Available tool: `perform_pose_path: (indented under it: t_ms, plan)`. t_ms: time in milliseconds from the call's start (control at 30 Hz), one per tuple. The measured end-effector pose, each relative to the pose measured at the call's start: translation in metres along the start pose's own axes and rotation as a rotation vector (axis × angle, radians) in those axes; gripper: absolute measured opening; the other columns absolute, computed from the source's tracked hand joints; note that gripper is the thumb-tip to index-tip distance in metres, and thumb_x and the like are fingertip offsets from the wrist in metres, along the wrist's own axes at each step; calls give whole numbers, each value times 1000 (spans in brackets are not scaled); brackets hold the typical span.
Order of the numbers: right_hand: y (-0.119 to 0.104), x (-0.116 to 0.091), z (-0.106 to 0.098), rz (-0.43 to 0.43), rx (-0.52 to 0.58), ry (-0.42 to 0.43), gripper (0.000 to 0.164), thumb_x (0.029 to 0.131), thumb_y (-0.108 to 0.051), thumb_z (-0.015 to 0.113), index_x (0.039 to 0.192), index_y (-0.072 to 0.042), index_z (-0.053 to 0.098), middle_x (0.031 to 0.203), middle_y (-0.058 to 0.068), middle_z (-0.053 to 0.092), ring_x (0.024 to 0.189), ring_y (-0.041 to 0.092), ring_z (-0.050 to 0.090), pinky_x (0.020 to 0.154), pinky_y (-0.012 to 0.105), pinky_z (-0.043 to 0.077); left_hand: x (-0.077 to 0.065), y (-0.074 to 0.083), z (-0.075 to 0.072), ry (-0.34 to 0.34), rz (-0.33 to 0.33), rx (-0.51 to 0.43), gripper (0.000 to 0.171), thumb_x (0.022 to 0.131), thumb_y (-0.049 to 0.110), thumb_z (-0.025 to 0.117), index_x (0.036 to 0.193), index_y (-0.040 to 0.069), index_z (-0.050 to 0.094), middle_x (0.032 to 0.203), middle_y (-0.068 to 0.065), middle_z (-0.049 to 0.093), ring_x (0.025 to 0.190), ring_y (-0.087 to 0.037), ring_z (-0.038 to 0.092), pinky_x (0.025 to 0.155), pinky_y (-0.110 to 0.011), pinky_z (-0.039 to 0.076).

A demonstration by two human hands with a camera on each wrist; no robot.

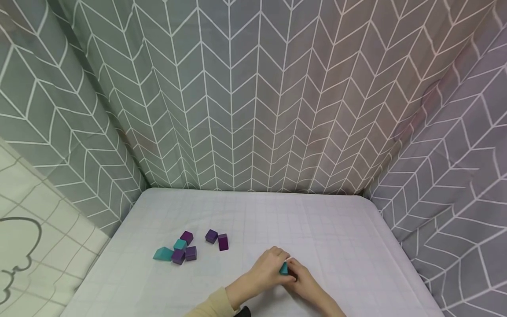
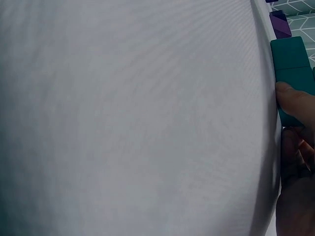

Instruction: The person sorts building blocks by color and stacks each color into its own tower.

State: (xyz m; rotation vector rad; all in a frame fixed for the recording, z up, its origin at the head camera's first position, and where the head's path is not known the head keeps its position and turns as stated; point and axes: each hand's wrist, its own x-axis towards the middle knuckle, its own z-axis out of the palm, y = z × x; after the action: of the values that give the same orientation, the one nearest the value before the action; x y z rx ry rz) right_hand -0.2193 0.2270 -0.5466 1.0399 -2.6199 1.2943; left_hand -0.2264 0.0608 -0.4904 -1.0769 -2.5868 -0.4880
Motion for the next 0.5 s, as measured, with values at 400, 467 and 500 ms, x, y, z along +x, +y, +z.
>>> perform_pose_path:
  t_ms: [400, 467, 500]
  plan:
    - [-25, 7, -8, -31, 41, -27, 31, 79, -6, 64, 108, 2, 54, 104, 6, 52, 95, 11, 54, 78, 24, 48, 8, 0, -29, 94, 40, 9, 63, 69, 61, 60, 103, 8, 62, 96, 2, 63, 85, -8, 57, 71, -17, 46]
    - [-19, 5, -5, 16, 39, -22, 33, 78, -10, 66, 109, -5, 54, 104, 1, 53, 96, 9, 54, 80, 22, 46, 10, -4, -37, 119, 18, -9, 62, 70, 59, 60, 103, 7, 62, 97, 0, 63, 87, -10, 57, 73, -19, 46]
    - [-14, 4, -4, 46, 35, -22, 35, 77, -13, 67, 110, -6, 54, 108, 2, 53, 100, 12, 54, 82, 24, 46, 11, -7, -40, 130, -2, -13, 62, 70, 59, 61, 104, 7, 62, 98, 0, 62, 88, -11, 57, 74, -20, 46]
